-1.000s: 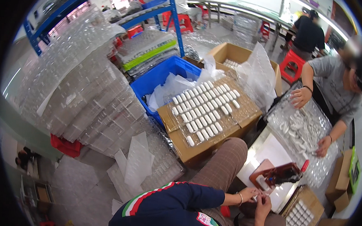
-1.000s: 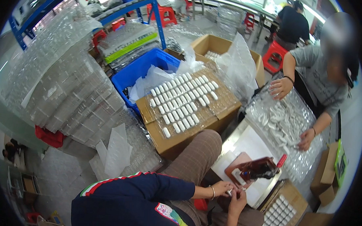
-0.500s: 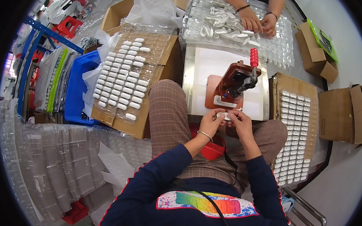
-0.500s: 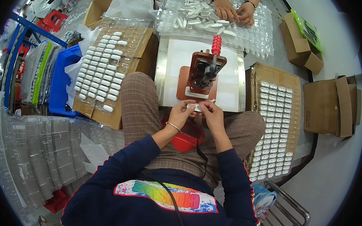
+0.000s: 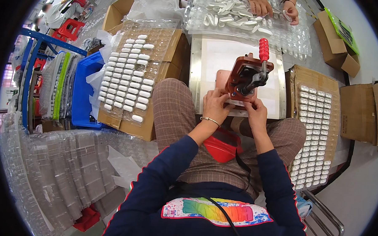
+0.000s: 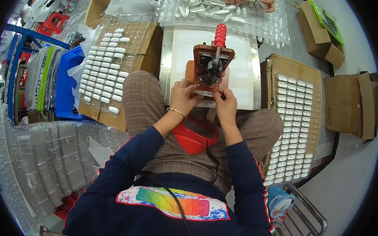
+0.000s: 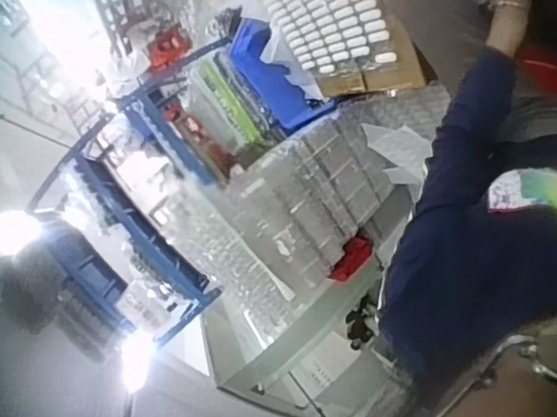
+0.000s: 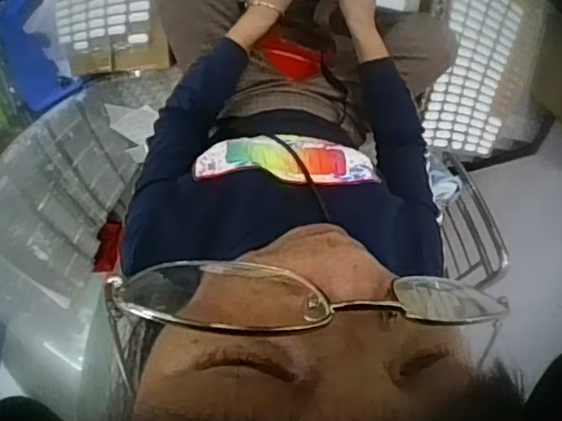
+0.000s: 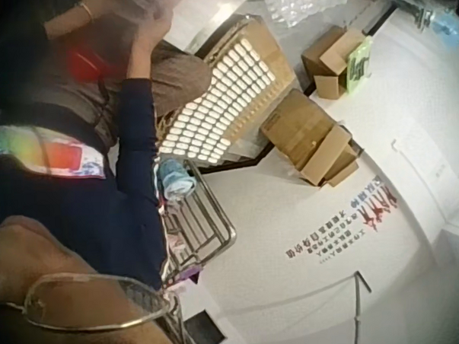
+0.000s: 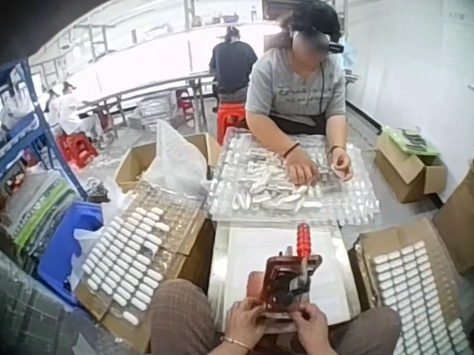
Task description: The person is inspecting, assembling, and organizing small white plastic components at a factory workbench using a manual press tool.
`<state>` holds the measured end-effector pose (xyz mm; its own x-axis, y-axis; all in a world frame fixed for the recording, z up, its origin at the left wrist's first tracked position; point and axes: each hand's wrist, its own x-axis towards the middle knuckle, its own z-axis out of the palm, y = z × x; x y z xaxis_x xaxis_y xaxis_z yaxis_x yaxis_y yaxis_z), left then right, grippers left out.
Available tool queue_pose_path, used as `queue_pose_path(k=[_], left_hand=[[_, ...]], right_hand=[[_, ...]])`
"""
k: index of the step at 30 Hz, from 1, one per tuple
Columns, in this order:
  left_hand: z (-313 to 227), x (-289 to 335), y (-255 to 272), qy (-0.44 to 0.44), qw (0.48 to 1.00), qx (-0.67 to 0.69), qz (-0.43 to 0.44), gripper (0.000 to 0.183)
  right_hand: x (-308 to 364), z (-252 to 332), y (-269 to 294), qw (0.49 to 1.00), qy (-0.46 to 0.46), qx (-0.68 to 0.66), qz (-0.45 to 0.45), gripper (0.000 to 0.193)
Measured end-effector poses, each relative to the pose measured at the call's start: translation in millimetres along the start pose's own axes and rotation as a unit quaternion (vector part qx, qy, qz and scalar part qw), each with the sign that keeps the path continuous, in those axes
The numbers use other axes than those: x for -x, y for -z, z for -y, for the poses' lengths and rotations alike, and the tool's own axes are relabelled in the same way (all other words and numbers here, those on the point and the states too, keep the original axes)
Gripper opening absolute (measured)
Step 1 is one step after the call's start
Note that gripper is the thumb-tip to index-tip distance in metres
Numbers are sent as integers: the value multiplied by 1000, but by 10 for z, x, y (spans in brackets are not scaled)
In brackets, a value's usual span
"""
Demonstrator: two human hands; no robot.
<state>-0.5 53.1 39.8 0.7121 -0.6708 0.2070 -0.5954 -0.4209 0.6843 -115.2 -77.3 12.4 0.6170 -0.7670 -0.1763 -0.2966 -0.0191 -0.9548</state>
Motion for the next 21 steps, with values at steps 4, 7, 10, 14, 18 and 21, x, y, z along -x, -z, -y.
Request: queue_pose_path(k=[4, 7, 10, 14, 18, 21], left_hand=[[82, -70, -23, -15, 1000, -5, -18, 29], [140, -55, -100, -5, 999, 29, -13, 29], [174, -39, -137, 2, 998, 54, -23, 38], [106, -6, -110, 46, 994, 98, -10, 48], [118, 25, -113, 42, 992, 121, -16, 51], [106, 21, -134, 63, 987, 149, -16, 49]], right_hand=[[-123, 12, -81, 1000, -11, -5, -18, 16], [-156, 7, -70, 998, 38, 35, -18, 16], [-146, 55, -66, 998, 38, 49, -7, 15], [-170, 29, -49, 998, 37, 46, 0, 14], [-221, 77, 66, 999, -38, -27, 15, 9], [-372, 314, 322, 997, -37, -69, -19, 19]])
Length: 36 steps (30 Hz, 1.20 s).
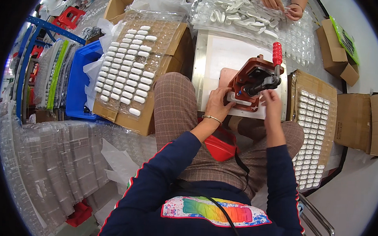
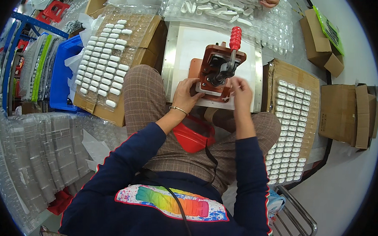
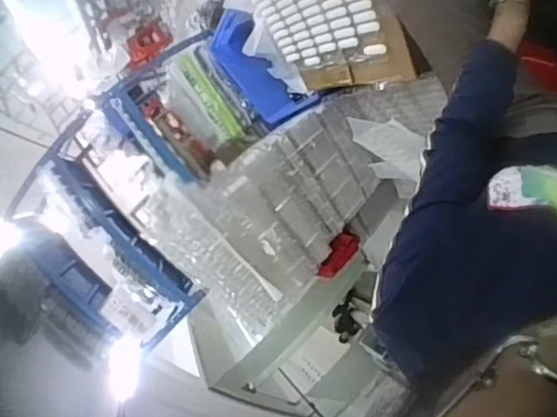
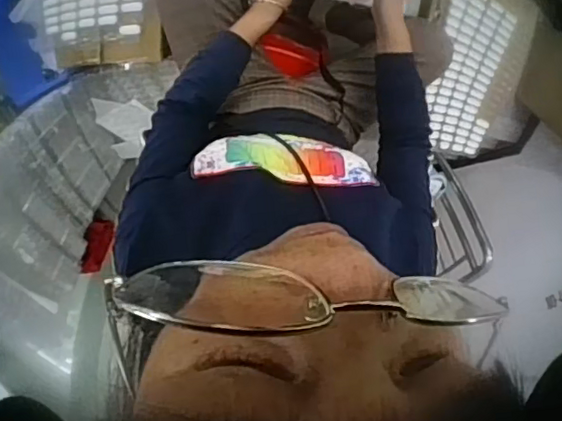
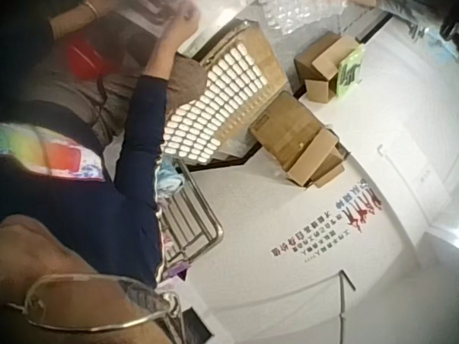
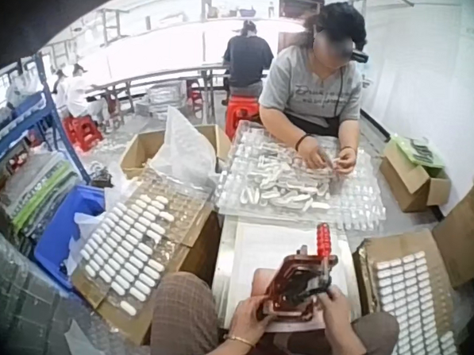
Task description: The person is inspecting, assembling, and organizing small white plastic components at a factory workbench using a manual press tool.
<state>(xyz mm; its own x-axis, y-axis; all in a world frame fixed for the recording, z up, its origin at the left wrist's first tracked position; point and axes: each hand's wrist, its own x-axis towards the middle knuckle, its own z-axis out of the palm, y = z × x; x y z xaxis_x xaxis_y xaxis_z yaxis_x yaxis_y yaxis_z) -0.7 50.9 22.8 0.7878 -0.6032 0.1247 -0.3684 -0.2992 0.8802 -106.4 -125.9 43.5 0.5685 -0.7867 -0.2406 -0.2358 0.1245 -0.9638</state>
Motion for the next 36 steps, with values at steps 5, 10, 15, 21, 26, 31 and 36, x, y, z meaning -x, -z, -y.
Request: queue_pose_path(k=[5, 10, 15, 21, 26, 31, 36], left_hand=[[31, -12, 27, 8, 1000, 2, 5, 49], [49, -14, 23, -14, 1000, -19, 0, 46], [51, -32, 16, -16, 1000, -13, 3, 45], [141, 11, 53, 8, 1000, -12, -3, 47], [53, -7, 19, -7, 1000, 5, 1, 47], [98, 14, 38, -12, 1000, 1, 8, 43], [128, 12, 20, -25, 999, -29, -9, 43]], right_hand=[[-304, 1228, -94, 980, 91, -135, 115, 35], [-189, 2118, -436, 955, 149, -44, 251, 33], [366, 2330, -460, 935, 163, -178, 261, 26], [900, 1743, -381, 861, 459, 77, 204, 19], [900, 1210, -440, 759, 612, 170, 144, 27], [814, 1109, -477, 710, 643, 258, 130, 31], [909, 1451, -453, 758, 584, 233, 174, 28]])
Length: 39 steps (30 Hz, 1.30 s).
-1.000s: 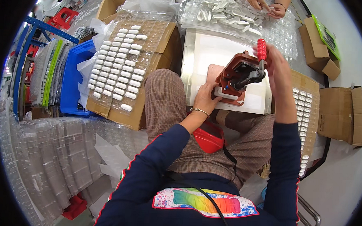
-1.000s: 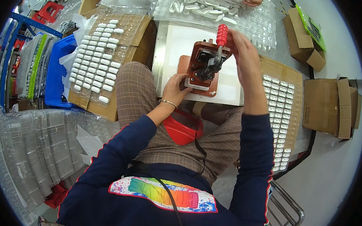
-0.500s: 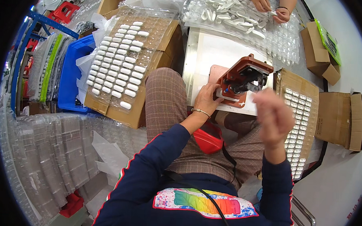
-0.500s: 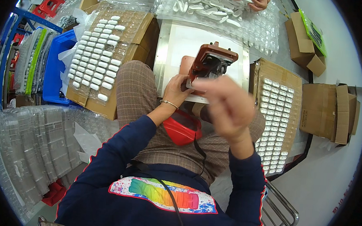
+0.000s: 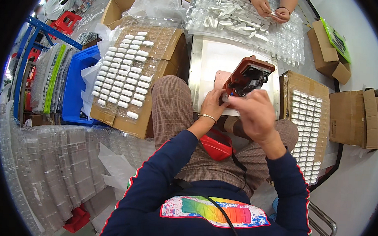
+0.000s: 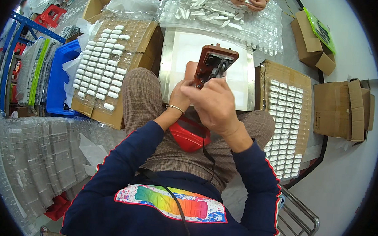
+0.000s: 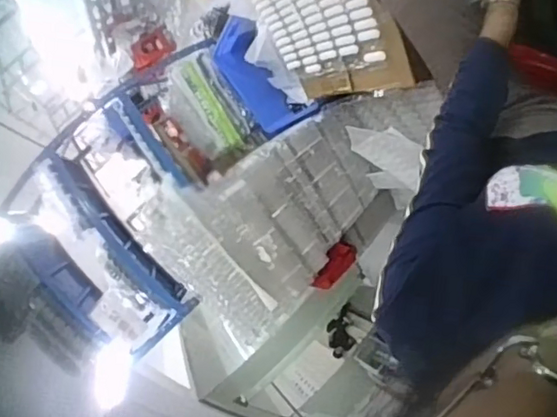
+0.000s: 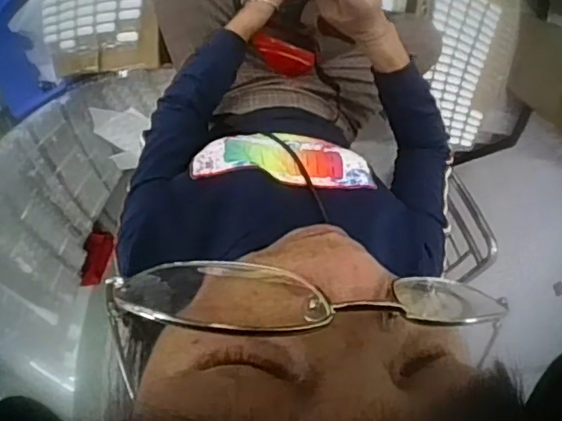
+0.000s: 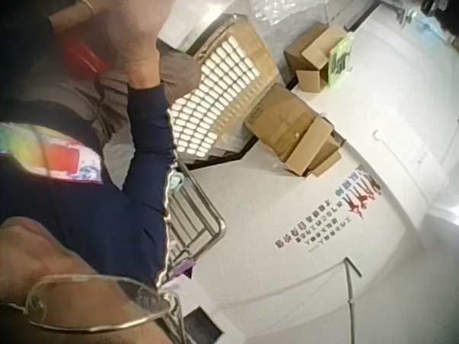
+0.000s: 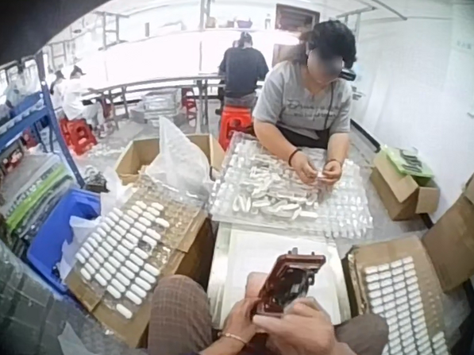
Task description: The person is inspecting, assembling, and organizing small white plastic components at a factory workbench using a manual press tool.
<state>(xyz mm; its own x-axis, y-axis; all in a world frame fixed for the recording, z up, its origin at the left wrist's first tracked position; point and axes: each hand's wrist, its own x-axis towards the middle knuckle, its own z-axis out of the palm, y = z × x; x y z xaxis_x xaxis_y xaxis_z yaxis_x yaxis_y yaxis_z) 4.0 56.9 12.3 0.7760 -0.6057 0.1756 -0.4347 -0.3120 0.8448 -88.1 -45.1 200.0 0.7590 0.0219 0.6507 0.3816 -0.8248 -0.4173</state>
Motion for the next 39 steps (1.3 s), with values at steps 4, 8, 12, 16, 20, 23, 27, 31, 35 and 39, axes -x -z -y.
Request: queue_pose_path(k=[4, 8, 12, 16, 20, 23, 27, 31, 35, 39], left_hand=[[-61, -24, 20, 15, 999, 15, 29, 45], [-72, -39, -4, 30, 998, 43, 35, 46], [-45, -23, 6, 49, 997, 49, 41, 45], [-69, -27, 18, 68, 996, 45, 47, 45], [-52, -44, -15, 37, 998, 35, 22, 45], [-76, -14, 8, 53, 997, 41, 31, 46], [-85, -25, 0, 21, 999, 39, 28, 47], [-70, -9, -12, 40, 997, 63, 29, 46], [-79, -14, -11, 47, 996, 70, 35, 45], [-71, -16, -32, 33, 997, 68, 30, 46]], right_hand=[[-600, 113, 305, 935, -255, -197, -145, 23], [-979, -678, 458, 855, -300, -401, -132, 24], [-495, -1231, 75, 862, -422, -185, -211, 28], [615, -1291, -87, 814, -547, -124, -149, 23], [1234, -921, -433, 889, -449, -94, 2, 15], [1251, -836, -607, 897, -436, -40, 60, 16], [1175, -824, -600, 903, -427, -49, 25, 16], [1157, -723, -370, 932, -361, 15, 30, 13], [1324, -648, -173, 959, -248, 128, 40, 13], [1395, -611, -54, 956, -253, 142, 39, 13]])
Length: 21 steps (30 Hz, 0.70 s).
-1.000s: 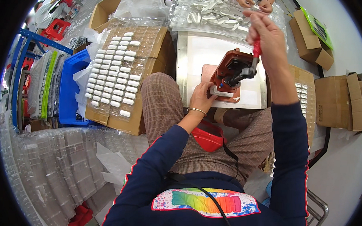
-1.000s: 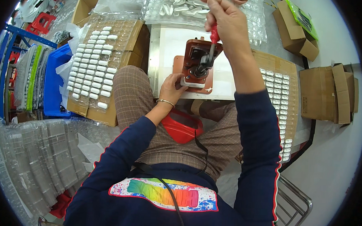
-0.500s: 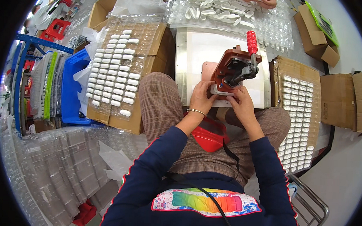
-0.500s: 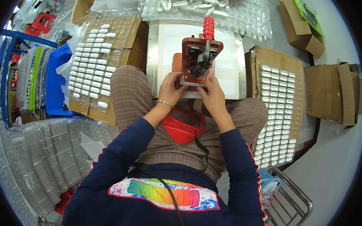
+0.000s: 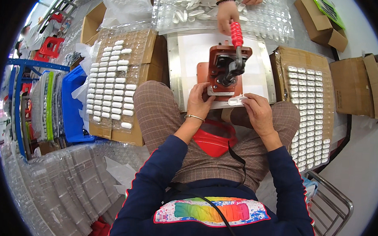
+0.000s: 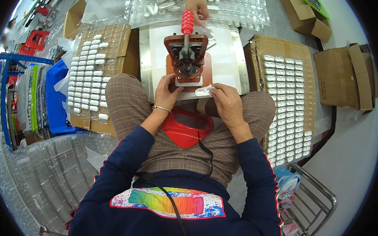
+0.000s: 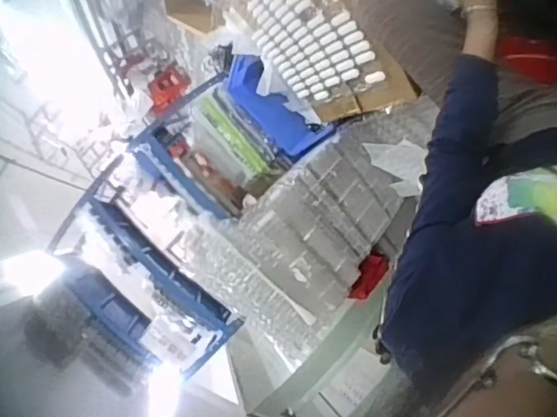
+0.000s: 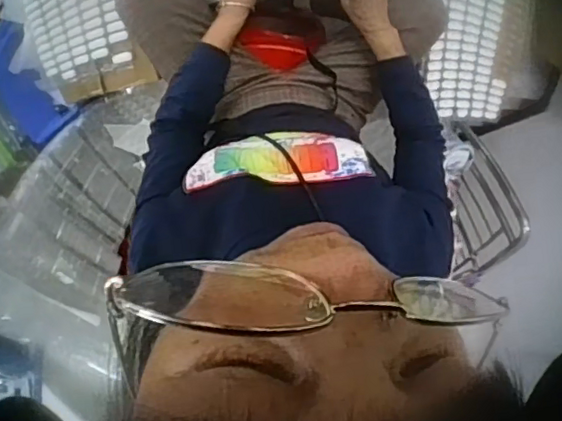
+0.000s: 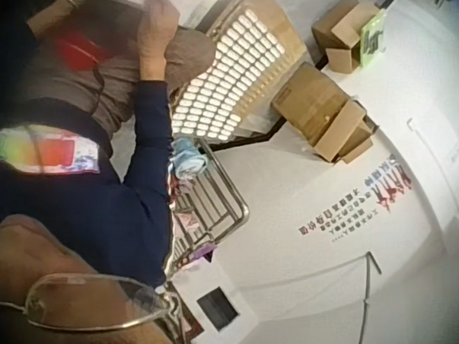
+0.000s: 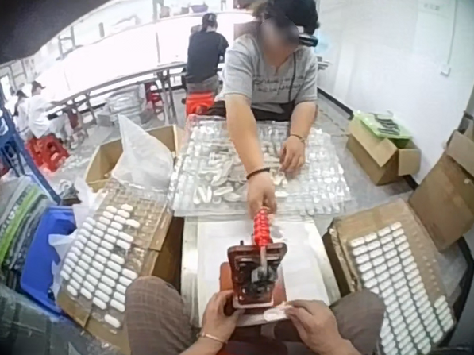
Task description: The person is inspecting, assembling, and organizing small white plastic components at a factory workbench using a manual press tool.
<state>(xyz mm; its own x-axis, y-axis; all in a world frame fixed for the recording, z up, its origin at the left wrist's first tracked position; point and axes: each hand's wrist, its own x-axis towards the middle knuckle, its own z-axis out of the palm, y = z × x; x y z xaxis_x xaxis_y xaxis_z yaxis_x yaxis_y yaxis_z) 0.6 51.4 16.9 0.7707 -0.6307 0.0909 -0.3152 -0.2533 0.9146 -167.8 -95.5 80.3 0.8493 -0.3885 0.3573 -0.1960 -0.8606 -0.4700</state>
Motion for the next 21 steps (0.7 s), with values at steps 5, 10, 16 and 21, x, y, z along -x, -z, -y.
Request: queue_pose_path(k=[5, 10, 16, 21], left_hand=[[66, 2, 14, 3, 1000, -9, 1, 47], [16, -5, -27, 2, 1000, 1, 5, 48], [57, 19, 30, -22, 999, -43, 2, 45], [100, 36, 27, -9, 999, -33, 11, 44]], right_hand=[[72, -115, 36, 998, -58, -22, -11, 14], [107, -211, 100, 986, -152, -70, -19, 12], [3, -705, 214, 981, -187, -42, -27, 10], [-56, -1459, 556, 967, -227, 5, -112, 14]])
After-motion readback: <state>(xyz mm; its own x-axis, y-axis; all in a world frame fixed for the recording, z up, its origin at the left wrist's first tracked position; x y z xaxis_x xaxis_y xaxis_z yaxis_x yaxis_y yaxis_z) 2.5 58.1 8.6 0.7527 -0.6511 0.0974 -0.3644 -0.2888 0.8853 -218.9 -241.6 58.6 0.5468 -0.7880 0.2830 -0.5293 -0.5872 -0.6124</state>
